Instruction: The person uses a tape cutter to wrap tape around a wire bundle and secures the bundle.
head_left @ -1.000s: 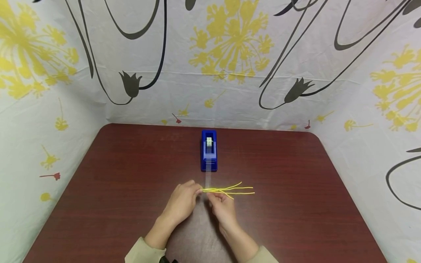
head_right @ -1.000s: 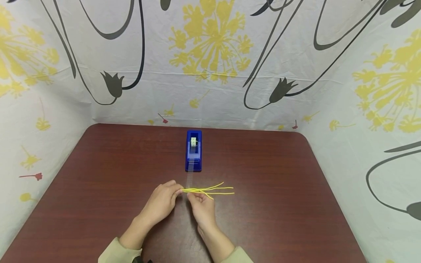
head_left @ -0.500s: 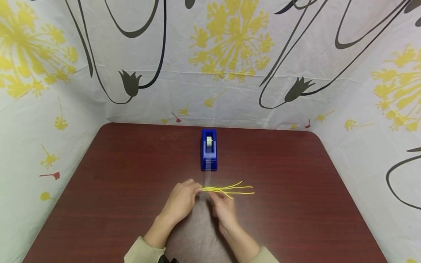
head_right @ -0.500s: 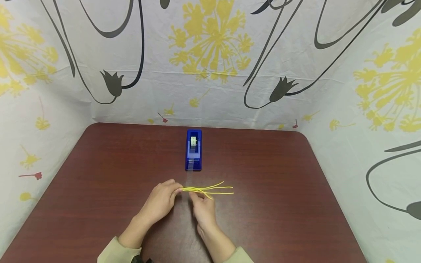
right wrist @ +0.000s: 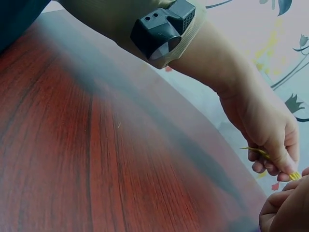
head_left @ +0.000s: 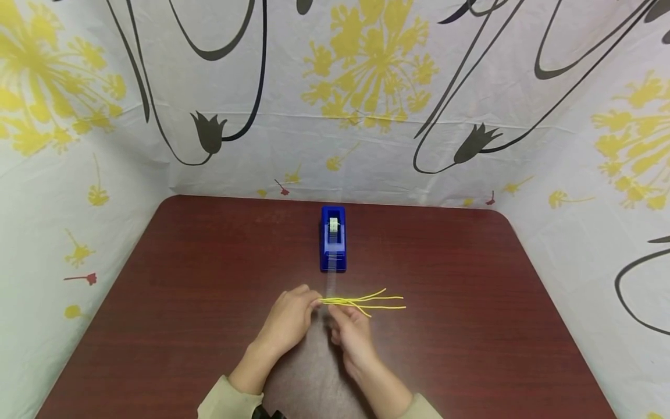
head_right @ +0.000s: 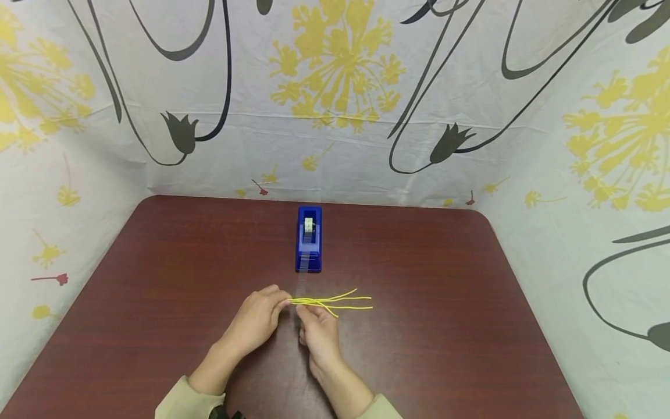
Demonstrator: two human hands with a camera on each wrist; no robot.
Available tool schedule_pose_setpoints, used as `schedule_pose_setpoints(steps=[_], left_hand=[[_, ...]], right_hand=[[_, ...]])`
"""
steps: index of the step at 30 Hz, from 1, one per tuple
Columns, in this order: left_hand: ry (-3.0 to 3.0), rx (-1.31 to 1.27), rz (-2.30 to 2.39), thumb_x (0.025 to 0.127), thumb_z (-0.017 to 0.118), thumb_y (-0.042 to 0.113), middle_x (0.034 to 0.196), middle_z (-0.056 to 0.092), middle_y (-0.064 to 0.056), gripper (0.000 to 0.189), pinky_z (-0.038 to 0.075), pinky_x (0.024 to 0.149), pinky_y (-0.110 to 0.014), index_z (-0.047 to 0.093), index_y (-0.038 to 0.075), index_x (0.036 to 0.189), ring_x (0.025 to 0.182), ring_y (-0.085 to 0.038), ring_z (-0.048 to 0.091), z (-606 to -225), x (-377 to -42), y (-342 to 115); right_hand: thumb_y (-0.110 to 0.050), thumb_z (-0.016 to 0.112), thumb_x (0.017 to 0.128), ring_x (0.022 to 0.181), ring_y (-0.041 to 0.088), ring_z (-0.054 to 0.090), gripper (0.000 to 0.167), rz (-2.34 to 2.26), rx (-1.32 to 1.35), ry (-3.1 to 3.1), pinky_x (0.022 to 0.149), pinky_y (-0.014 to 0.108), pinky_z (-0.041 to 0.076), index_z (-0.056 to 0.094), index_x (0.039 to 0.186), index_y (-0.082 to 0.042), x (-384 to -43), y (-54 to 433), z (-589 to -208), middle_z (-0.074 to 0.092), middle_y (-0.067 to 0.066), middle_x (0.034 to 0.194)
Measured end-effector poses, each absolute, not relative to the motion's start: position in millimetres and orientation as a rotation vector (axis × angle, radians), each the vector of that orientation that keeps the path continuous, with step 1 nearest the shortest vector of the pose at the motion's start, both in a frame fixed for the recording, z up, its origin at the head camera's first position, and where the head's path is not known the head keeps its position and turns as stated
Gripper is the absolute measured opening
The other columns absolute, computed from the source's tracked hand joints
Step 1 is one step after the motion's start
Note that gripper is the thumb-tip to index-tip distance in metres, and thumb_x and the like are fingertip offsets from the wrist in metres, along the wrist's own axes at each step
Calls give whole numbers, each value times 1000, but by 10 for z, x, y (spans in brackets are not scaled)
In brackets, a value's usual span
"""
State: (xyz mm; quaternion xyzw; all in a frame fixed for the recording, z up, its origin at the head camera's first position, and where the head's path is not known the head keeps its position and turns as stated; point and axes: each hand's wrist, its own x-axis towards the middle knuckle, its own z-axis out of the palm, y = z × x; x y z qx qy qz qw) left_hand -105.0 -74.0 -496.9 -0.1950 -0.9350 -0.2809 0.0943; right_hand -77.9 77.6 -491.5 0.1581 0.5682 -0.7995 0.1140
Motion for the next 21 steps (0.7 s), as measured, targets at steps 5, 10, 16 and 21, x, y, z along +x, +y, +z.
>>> schedule_pose_setpoints(steps=[5,10,16,21], left_hand=[[-2781,-579,-840,95,69,14,71,46,11,9,41,64,-31,71,17,87,61,-7,44,-4967,-1053,-739],[-2789,-582,-846,96,68,14,72,45,11,11,40,64,-30,70,17,86,61,-6,43,-4961,-1055,-738],[-2775,-582,-858,96,68,12,73,48,11,11,42,65,-31,71,16,86,63,-6,46,-4952,-1052,-738],[-2772,-574,-849,96,69,13,73,48,11,10,42,65,-30,71,17,86,63,-6,46,-4947,-1056,-735]], right_hand=[[-14,64,98,46,4,29,10,-2346,440,1620,51,20,29,64,89,-12,-799,785,-4951,34,-10,55],[-14,64,99,47,4,30,11,-2369,447,1578,52,20,28,63,88,-14,-820,788,-4976,34,-10,55],[-15,64,100,48,5,31,15,-2384,466,1586,52,21,28,60,85,-15,-832,786,-4983,35,-10,56],[-16,67,98,46,4,30,21,-2370,494,1636,49,20,28,60,78,-14,-816,790,-4963,35,-10,54]])
